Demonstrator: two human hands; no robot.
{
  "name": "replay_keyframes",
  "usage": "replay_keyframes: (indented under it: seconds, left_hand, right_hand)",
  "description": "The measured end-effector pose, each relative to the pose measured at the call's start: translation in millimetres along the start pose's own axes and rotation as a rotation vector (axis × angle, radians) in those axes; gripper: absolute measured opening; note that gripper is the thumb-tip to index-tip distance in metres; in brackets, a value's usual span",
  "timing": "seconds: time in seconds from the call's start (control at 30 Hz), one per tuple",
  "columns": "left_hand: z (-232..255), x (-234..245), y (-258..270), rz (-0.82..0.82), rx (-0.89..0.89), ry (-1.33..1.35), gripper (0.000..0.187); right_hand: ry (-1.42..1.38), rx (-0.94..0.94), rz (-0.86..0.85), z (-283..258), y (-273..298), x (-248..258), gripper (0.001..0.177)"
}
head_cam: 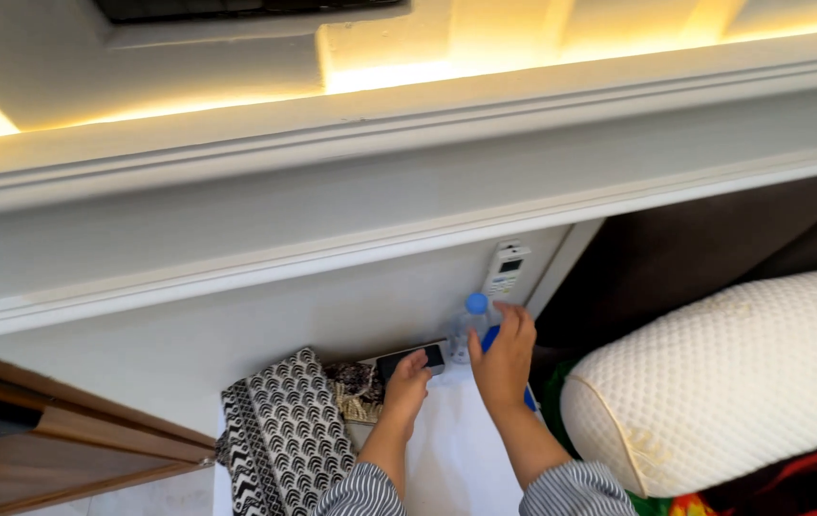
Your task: Organizing clothes in a wardrobe and making a bed.
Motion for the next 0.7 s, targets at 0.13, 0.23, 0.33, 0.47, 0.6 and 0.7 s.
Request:
replay_keyframes:
  seconds: [0.13, 0.23, 0.33, 0.47, 0.6, 0.7]
  left_hand:
    - [17, -31, -2, -0.053, -0.016, -0.022, 0.059]
    - [-9, -37, -17, -0.028, 0.033, -0.055, 0.059]
    - [-54, -23, -34, 0.107, 0.058, -0.155, 0.059]
    - [-54, -9, -26, 0.213, 0.087, -0.199, 0.062]
    - [-42, -6, -26, 0.218, 0.09, -0.092, 0.067]
    - [-61, -2, -44, 0.197, 0.058, 0.006, 0.066]
  right_hand:
    - [-0.199, -0.387, -0.246, 75, 4, -34, 0.07]
    - [-0.154, -0.56, -0.397, 134, 41, -59, 0.067]
    - [-0.029, -0.414, -0.821, 156, 99, -87, 0.067]
    - [0.211, -0.414, -1.378, 163, 165, -108, 0.085]
    - [0.25, -0.464, -1.48, 166, 181, -116, 0.086]
    - [0.25, -0.474, -1.498, 162, 176, -118, 0.086]
Point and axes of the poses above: each hand's wrist, its own y-axis away from the middle knuckle, its own x-axis out of the back of the hand, z = x × y, the point moved 7 cm from there along -y, towards the middle knuckle, and after that the axes turned 4 degrees about -x, right-handed, at the moved point
